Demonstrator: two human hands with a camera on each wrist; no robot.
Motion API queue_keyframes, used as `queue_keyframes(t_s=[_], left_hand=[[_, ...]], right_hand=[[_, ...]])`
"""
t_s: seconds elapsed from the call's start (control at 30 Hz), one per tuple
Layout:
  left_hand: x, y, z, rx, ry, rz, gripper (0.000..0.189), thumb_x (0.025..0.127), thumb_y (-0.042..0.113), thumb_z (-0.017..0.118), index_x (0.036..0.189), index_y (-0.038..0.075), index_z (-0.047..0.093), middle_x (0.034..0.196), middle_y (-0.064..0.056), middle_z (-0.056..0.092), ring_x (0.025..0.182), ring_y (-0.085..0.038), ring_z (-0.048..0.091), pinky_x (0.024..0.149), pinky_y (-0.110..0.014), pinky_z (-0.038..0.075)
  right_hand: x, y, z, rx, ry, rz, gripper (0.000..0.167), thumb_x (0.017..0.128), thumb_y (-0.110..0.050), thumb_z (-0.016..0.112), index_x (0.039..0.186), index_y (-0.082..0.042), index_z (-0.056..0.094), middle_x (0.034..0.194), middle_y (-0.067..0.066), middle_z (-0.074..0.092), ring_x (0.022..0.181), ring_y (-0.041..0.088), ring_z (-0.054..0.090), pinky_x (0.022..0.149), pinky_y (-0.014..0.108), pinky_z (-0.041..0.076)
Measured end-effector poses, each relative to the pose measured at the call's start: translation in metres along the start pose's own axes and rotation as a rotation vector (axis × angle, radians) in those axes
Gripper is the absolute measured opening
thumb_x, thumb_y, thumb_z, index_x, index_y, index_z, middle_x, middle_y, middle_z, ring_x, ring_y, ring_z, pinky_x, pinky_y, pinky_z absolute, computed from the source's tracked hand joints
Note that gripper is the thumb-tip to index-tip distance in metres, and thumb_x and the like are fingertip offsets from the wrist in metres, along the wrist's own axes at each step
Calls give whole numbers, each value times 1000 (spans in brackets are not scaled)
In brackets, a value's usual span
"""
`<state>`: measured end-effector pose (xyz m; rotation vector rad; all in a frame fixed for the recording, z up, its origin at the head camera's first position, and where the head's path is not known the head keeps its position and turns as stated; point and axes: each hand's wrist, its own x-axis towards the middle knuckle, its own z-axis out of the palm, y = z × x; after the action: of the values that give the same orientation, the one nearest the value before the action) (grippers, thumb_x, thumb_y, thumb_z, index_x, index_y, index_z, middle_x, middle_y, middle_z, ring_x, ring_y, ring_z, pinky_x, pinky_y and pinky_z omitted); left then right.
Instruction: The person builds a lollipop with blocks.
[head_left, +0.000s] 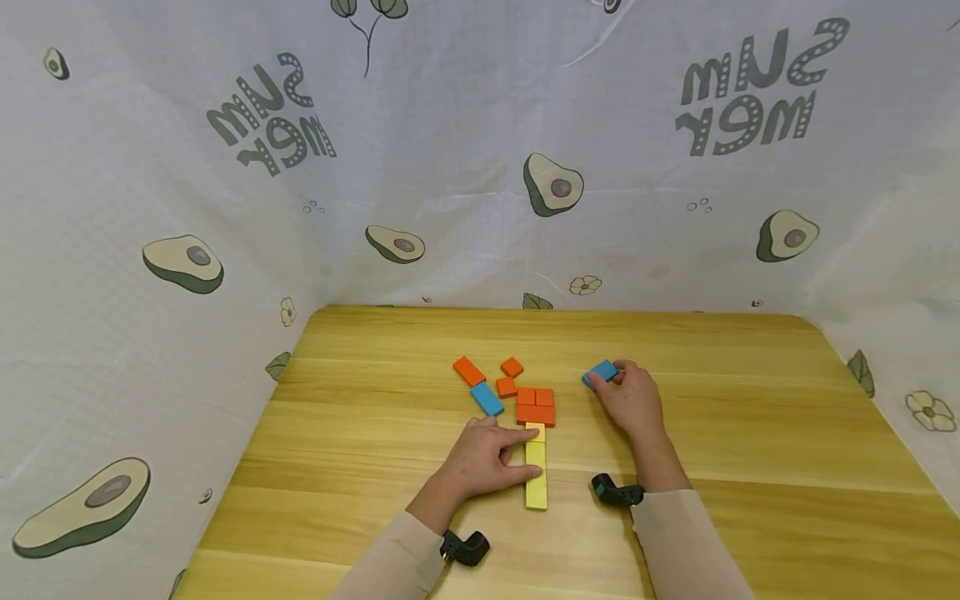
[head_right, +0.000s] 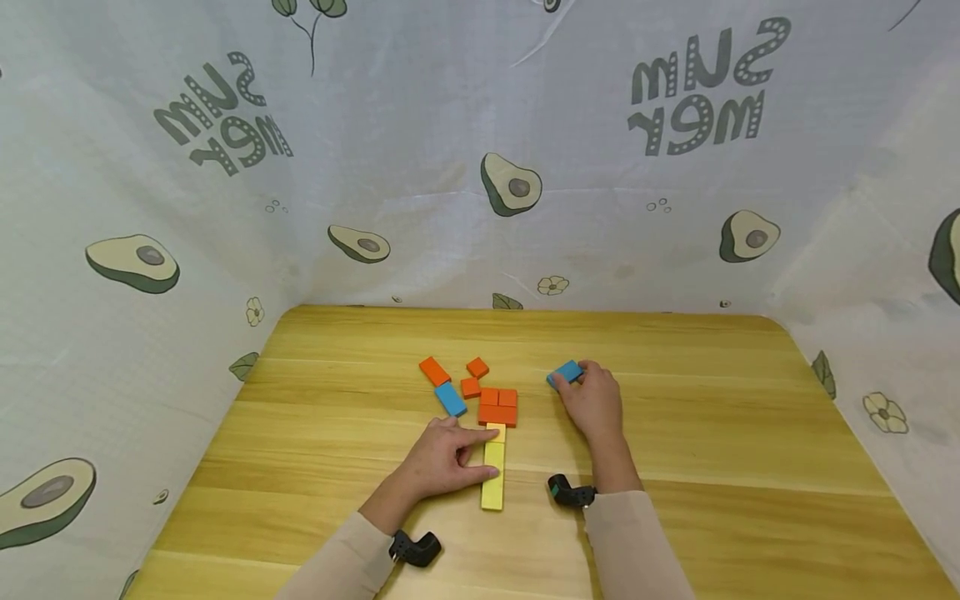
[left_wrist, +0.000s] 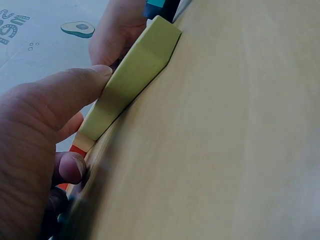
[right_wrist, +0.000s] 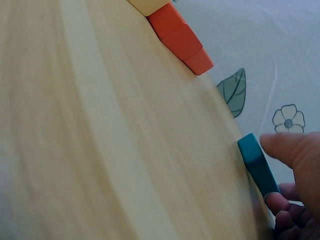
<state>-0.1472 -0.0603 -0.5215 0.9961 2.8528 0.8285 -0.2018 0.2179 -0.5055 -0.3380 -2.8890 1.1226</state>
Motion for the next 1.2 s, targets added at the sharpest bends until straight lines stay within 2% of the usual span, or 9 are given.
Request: queue_keyframes(t_s=[0.23, 0.5, 0.7, 0.9, 1.07, 1.2], left_hand=[[0, 1, -1, -23, -2, -6, 57, 87, 59, 74, 137, 34, 67, 55, 19, 41, 68, 1, 37, 81, -23, 33], [-1, 2, -2, -25, 3, -1, 56, 87, 58, 74, 137, 33, 67, 55, 19, 40, 67, 2, 37, 85, -26, 36], [-1, 1, -1, -31, -3, -6, 56, 87, 58, 74, 137, 34, 66, 55, 19, 40, 68, 2, 38, 84, -25, 35], [-1, 0, 0, -15, 6, -6, 57, 87, 59, 74, 137, 34, 66, 55, 19, 40, 68, 2, 37, 81, -24, 34], [-1, 1, -1, -1, -4, -12, 57, 87, 60, 73, 138, 35, 66, 55, 19, 40, 68, 2, 38, 82, -25, 35], [-1, 2, -1, -1, -9, -12, 57, 87, 61, 72, 138, 35, 65, 55, 19, 41, 68, 2, 38, 83, -25, 36]], right_hand=[[-1, 0, -2, 12, -28, 22, 88, 91, -46, 73, 149, 10, 39, 127, 29, 55, 115, 43, 54, 97, 56, 47], [-3, 3, -3, -31, -29, -22, 78, 93, -42, 73, 143, 12, 46, 121, 28, 56, 111, 41, 53, 97, 56, 45], [-3, 8, -3, -30, -34, -80, 73, 95, -39, 72, 142, 11, 47, 122, 28, 58, 114, 42, 53, 101, 58, 44], [-2, 9, 1, -20, -92, -167, 73, 96, -39, 71, 147, 6, 45, 130, 28, 56, 126, 46, 46, 108, 64, 38], [-5, 8, 3, -68, -148, -266, 70, 94, -38, 74, 148, -1, 49, 131, 25, 57, 125, 47, 43, 105, 66, 36], [-9, 5, 4, -85, -164, -314, 69, 92, -35, 75, 147, -2, 51, 132, 24, 59, 123, 45, 44, 104, 64, 32]])
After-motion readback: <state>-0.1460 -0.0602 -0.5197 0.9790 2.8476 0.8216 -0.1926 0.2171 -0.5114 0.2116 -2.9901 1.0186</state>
